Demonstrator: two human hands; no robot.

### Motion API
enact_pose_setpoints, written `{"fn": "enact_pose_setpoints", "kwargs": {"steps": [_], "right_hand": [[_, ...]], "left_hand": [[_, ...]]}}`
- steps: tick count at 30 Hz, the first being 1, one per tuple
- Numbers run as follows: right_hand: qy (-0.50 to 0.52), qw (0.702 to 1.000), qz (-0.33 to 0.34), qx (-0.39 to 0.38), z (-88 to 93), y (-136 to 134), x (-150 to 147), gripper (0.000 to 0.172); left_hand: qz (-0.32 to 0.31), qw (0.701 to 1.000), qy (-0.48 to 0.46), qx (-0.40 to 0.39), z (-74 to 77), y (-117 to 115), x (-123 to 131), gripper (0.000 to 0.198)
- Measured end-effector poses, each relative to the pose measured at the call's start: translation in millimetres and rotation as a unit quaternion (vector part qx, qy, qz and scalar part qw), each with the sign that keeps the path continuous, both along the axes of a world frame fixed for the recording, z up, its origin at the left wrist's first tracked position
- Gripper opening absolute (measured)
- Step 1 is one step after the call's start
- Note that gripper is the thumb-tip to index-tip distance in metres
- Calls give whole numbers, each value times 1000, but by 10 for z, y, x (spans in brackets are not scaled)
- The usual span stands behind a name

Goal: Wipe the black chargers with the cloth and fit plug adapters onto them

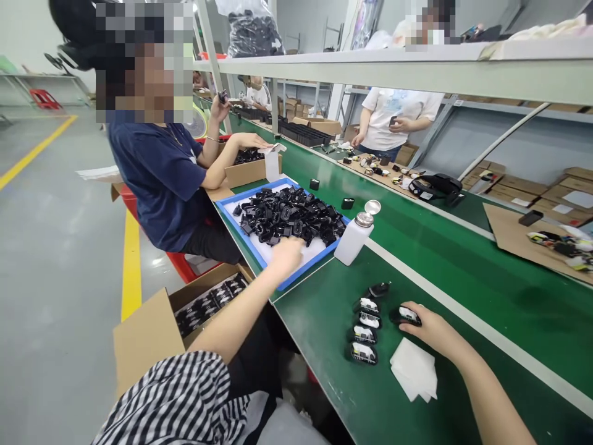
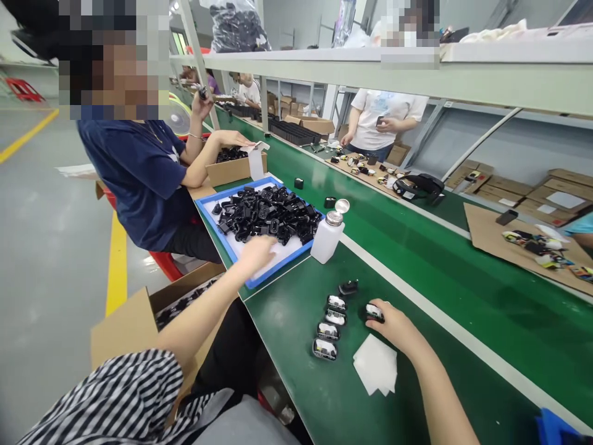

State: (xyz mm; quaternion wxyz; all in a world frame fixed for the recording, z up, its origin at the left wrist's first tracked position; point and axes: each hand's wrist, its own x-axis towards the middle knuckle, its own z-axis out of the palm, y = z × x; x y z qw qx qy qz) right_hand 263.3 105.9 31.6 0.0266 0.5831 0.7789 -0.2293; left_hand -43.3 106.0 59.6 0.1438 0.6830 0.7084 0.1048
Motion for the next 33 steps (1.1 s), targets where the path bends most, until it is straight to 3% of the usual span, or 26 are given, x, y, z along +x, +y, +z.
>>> {"fn": "enact_pose_setpoints", "kwargs": {"steps": [1,4,8,11,15,17,19,22,24,26,28,31,33], "right_hand": [[-3,1000,-4,-2,28,-27,-1,37],[-27,998,-56,32,177,-111,20,54],[17,982,-127,139,424,-282,34,55],[170,969,-108,143,544,-437,-89,48],[376,923,-67,48,555,-517,-408,49],[420,905,-67,14,518,-490,-522,51],[433,896,-95,12,471,-435,-533,47],[401,896,-165,92,387,-337,-350,32],[339,908,-180,164,318,-289,-170,22],[267,929,-162,199,237,-272,-23,16],[211,950,-136,186,155,-279,53,16],[175,965,-109,162,55,-295,64,18],[170,968,-104,153,17,-287,55,20]], "left_hand": [[39,999,29,21,-29,29,-175,26],[59,996,64,33,-144,146,-502,31],[39,998,33,42,-167,172,-538,29],[10,995,-78,63,-57,38,-314,32],[-173,942,-285,46,76,-226,307,35],[-239,914,-325,38,84,-309,647,35],[-261,899,-351,26,54,-326,907,37],[-254,885,-389,1,-23,-264,1075,56],[-212,904,-372,3,-69,-211,1070,60],[-155,935,-319,23,-95,-175,1037,43],[-133,957,-250,57,-97,-166,1038,26],[-210,961,-147,104,-57,-188,1177,23],[-274,955,-76,85,-22,-203,1351,27]]}}
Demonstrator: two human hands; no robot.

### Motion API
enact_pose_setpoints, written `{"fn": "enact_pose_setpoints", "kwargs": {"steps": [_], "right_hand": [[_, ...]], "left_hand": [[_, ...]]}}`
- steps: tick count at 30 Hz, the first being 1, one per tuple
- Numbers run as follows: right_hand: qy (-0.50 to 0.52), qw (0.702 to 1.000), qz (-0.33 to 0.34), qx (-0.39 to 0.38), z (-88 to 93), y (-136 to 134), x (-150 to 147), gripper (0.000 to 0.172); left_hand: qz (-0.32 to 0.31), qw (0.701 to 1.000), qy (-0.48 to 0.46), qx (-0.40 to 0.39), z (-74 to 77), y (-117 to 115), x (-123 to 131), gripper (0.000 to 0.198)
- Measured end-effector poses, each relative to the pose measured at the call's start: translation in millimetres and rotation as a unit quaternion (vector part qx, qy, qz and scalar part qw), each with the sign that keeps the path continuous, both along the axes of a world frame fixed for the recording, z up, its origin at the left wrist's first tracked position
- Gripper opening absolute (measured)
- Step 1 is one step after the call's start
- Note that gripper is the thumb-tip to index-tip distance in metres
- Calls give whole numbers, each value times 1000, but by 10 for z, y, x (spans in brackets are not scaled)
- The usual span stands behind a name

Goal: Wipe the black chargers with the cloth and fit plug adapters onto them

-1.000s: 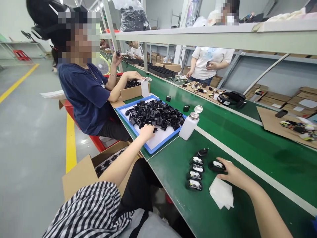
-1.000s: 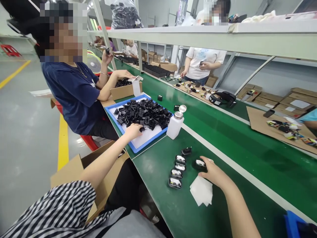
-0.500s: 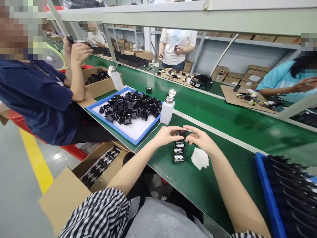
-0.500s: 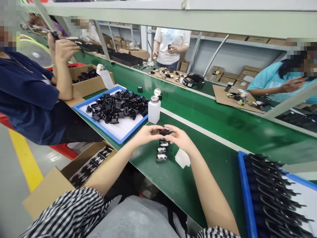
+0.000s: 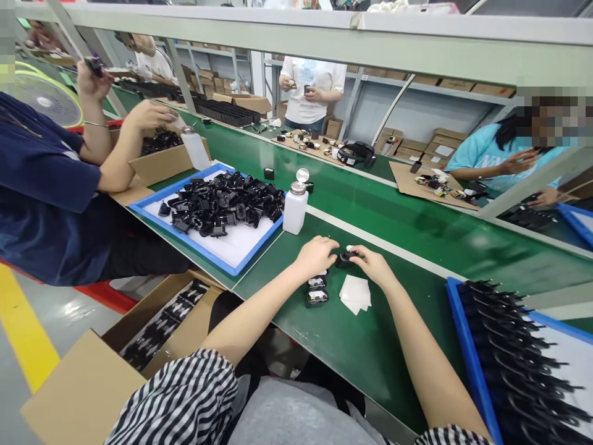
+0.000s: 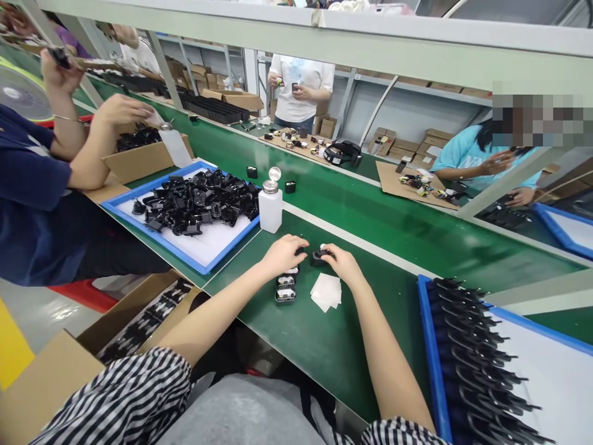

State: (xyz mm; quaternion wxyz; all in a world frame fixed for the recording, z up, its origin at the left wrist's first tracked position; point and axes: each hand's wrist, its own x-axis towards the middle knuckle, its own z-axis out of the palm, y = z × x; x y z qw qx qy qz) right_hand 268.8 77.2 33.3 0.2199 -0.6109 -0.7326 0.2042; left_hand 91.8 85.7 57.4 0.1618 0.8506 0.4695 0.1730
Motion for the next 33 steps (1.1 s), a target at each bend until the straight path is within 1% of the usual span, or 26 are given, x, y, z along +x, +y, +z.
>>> {"fn": "enact_pose_setpoints", "kwargs": {"steps": [1,3,5,7,10,13,17,19,22,26,30,33], "right_hand": [[-2,1000,2,-6,-11,11,1,22],[-12,1000,9,-19,-16,44,17,27],[-21,999,26,-32,-2,82,41,31],[-34,997,48,-42,32,116,56,31],[-55,993,91,-57,103,152,53,27],[-74,986,134,-70,168,181,40,24],[-104,977,160,-93,209,223,55,22],[-103,976,161,-100,206,234,73,24],[-87,982,145,-88,174,225,95,26],[-101,987,110,-65,119,195,91,28],[-128,984,100,-69,132,215,59,20],[-141,980,110,-85,186,264,35,11]], "left_hand": [[-17,999,37,-12,13,-1,98,28],[-26,994,93,-44,24,19,287,27],[-22,990,120,-70,20,63,431,26],[-19,987,134,-88,15,122,513,27],[-23,981,157,-116,33,211,541,30],[-44,974,176,-139,78,286,534,28],[-77,966,191,-154,121,363,551,24],[-76,967,189,-152,122,377,559,26],[-48,974,175,-138,94,348,549,30],[-10,980,159,-120,57,263,537,23],[1,980,159,-122,83,232,596,20],[-6,979,160,-127,110,273,642,20]]}}
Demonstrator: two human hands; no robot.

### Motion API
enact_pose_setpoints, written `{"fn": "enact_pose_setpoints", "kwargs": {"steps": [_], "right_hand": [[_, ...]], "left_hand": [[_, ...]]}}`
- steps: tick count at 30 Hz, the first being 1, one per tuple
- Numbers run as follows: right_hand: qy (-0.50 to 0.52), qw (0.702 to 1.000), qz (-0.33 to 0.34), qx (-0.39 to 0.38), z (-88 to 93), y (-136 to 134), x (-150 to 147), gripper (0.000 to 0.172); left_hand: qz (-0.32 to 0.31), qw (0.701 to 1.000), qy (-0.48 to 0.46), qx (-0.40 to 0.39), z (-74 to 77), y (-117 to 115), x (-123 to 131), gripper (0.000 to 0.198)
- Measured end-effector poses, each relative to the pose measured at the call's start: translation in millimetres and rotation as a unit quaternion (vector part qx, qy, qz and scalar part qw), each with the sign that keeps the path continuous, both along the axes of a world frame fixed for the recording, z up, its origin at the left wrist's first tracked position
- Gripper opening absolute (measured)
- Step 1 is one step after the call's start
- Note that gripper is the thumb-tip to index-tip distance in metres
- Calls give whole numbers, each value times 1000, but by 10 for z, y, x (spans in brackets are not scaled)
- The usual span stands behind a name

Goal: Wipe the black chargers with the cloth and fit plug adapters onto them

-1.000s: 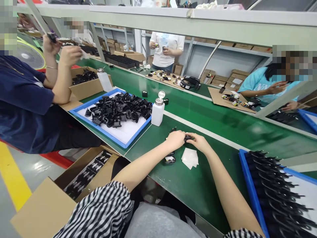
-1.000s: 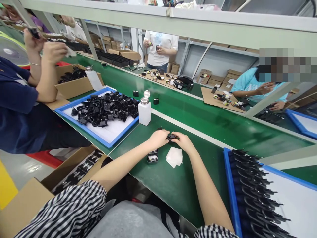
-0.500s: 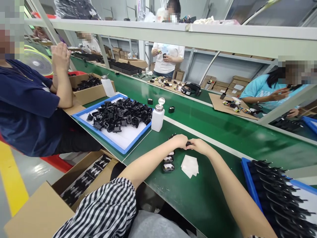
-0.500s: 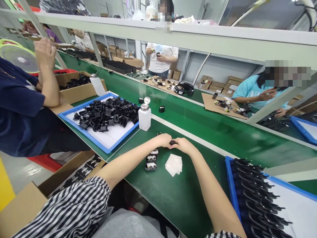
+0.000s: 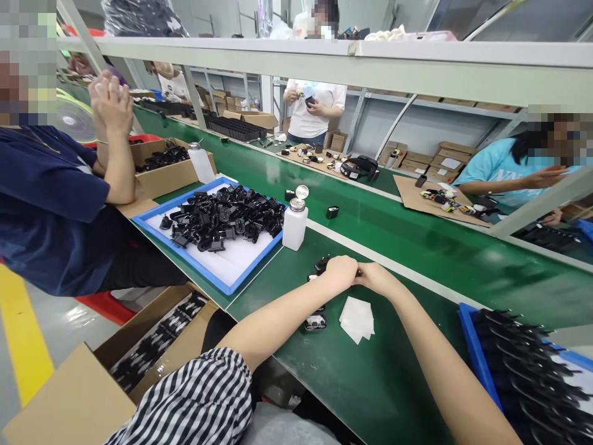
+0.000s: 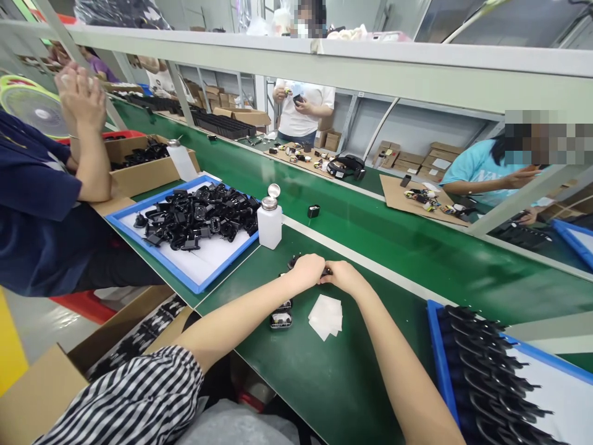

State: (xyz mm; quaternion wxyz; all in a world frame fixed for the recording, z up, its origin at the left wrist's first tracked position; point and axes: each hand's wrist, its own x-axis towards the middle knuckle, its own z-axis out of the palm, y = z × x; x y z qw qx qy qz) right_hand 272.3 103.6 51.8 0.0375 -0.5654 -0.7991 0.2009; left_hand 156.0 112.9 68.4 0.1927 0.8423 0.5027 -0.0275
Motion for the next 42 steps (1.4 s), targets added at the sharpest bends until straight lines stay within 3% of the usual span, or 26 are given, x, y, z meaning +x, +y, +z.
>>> {"fn": "enact_pose_setpoints", "kwargs": {"steps": [6,10,13,15,18,22,25,30,33,35,37,39,42], "right_hand": [[-24,999,15,-44,97,115,-34,4],[10,997,27,-77,49,127,-5,4],[63,996,13,-64,-17,103,81,11],[95,989,32,-107,-36,151,158,22],[106,986,-31,-122,-36,436,243,36],[73,975,-206,26,-93,1118,185,57],[55,970,-231,48,-188,1551,90,71],[32,973,-224,50,-254,1760,151,40],[24,964,-258,60,-115,1543,307,45],[22,953,-293,70,42,1192,402,53],[31,946,-310,91,187,657,428,55],[61,947,-279,149,242,-2,348,57],[93,921,-264,270,68,-957,53,59]], "left_hand": [[-17,999,12,-38,12,144,13,27],[-10,999,22,-48,42,128,75,16],[0,999,22,-36,43,74,86,17],[7,999,20,-27,28,38,62,19],[20,999,22,-16,5,-33,21,21],[40,999,15,17,47,-218,-69,37],[53,998,-35,24,127,-381,-304,51],[114,987,-106,-49,163,-538,-971,41],[130,975,-164,-78,93,-621,-1273,37],[130,966,-206,-92,53,-718,-1374,36],[114,957,-245,-107,39,-854,-1406,33],[88,948,-282,-122,42,-1012,-1392,30],[47,933,-323,-150,32,-1228,-1331,25]]}}
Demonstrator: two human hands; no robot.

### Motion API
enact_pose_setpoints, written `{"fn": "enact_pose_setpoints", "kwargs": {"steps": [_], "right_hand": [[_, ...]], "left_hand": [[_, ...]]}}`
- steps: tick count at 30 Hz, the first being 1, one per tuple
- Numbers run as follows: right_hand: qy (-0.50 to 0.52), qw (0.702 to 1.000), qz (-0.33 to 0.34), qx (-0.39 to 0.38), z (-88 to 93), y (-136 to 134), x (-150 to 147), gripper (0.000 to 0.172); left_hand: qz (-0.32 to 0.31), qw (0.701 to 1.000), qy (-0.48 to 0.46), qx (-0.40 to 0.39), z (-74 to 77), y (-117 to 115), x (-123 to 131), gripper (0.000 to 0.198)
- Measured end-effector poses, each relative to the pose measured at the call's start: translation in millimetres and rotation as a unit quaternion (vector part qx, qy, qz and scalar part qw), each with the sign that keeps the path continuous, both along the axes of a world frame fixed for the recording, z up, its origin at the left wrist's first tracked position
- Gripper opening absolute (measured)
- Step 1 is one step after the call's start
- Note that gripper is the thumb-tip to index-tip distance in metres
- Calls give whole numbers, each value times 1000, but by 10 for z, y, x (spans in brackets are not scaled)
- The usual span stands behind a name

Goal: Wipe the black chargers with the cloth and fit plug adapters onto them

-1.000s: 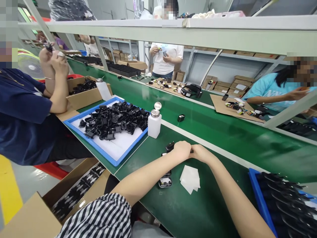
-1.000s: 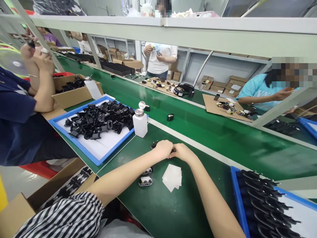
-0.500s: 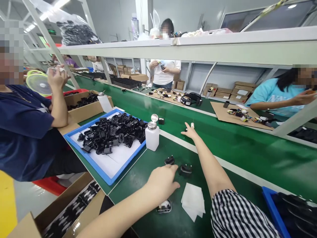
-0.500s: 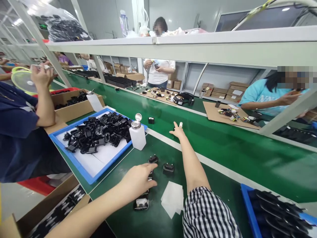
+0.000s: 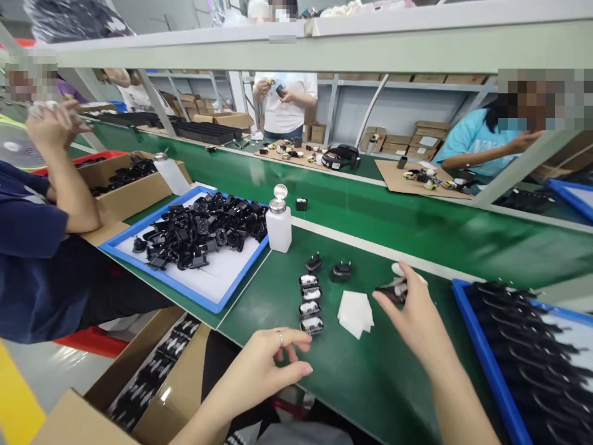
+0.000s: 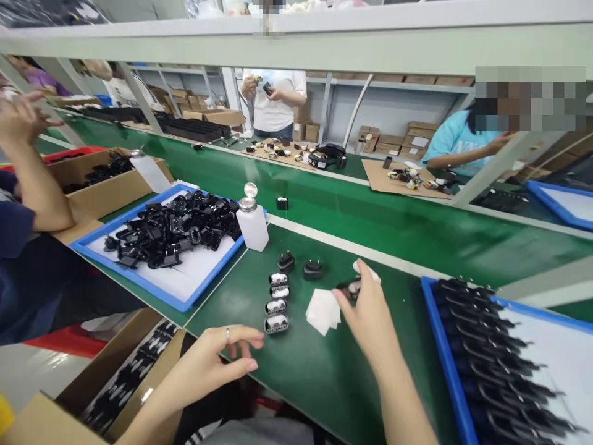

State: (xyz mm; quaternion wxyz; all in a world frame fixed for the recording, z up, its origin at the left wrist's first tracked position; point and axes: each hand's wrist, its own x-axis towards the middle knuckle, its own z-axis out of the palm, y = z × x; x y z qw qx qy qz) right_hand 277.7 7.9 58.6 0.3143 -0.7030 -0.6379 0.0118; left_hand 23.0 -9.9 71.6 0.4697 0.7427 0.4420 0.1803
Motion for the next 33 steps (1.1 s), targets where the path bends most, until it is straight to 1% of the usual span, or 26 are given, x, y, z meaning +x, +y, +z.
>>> {"fn": "enact_pose_setpoints", "kwargs": {"steps": [1,2,3,5,6,7,9,10,12,13,14,15,17,18,19,20,21,23,24,26,27,28,29,30,33], "right_hand": [[-5,1000,-12,20,-117,-252,-114,60],[-13,1000,-16,23,-249,-456,-218,59],[-22,1000,-7,9,-380,-612,-304,56],[-40,997,29,-54,-588,-784,-395,56],[-41,994,50,-88,-643,-807,-397,59],[-34,990,66,-117,-660,-793,-375,63],[7,987,74,-145,-605,-668,-284,66],[34,987,60,-146,-554,-563,-231,63],[65,987,1,-147,-465,-298,-144,55],[61,985,-30,-162,-441,-154,-115,55],[45,980,-47,-188,-432,-17,-96,56],[32,975,-53,-212,-433,103,-82,53],[18,969,-46,-243,-439,248,-63,36],[21,968,-42,-245,-433,259,-55,26],[25,969,-40,-242,-419,227,-48,18],[31,971,-45,-232,-399,152,-46,15],[38,976,-57,-208,-379,42,-51,15],[55,987,-74,-132,-357,-243,-93,21],[60,992,-66,-91,-366,-394,-128,24],[51,998,-4,-36,-428,-655,-208,28],[36,998,37,-27,-476,-749,-243,30],[21,997,73,-22,-529,-817,-268,31],[8,995,94,-17,-581,-860,-281,32],[-2,995,101,-13,-626,-883,-283,32],[-11,997,82,-3,-699,-883,-251,31]], "left_hand": [[-12,1000,-10,-5,-18,-57,23,24],[-22,1000,-16,-10,-46,-105,46,23],[-29,999,-18,-14,-83,-146,69,23],[-43,999,-17,-23,-180,-206,118,22],[-52,998,-16,-28,-237,-228,148,22],[-60,998,-14,-29,-298,-246,186,23],[-66,998,-5,-12,-420,-272,289,26],[-62,998,3,9,-478,-282,356,30],[-46,997,18,64,-580,-296,521,40],[-38,995,25,91,-623,-300,614,45],[-30,992,31,115,-662,-303,709,49],[-21,990,38,135,-695,-304,802,50],[7,985,59,162,-748,-300,962,46],[24,983,70,170,-769,-295,1024,42],[38,981,78,176,-786,-288,1070,38],[49,979,83,180,-800,-281,1101,34],[55,978,84,184,-811,-273,1119,30],[58,977,81,189,-823,-256,1124,27],[57,977,81,190,-825,-249,1118,26],[51,977,88,189,-822,-237,1101,24],[48,977,92,187,-817,-233,1093,23],[45,977,96,185,-811,-231,1087,22],[42,977,98,184,-805,-231,1082,21],[39,977,98,183,-799,-231,1079,20],[35,977,93,187,-786,-238,1074,23]]}}
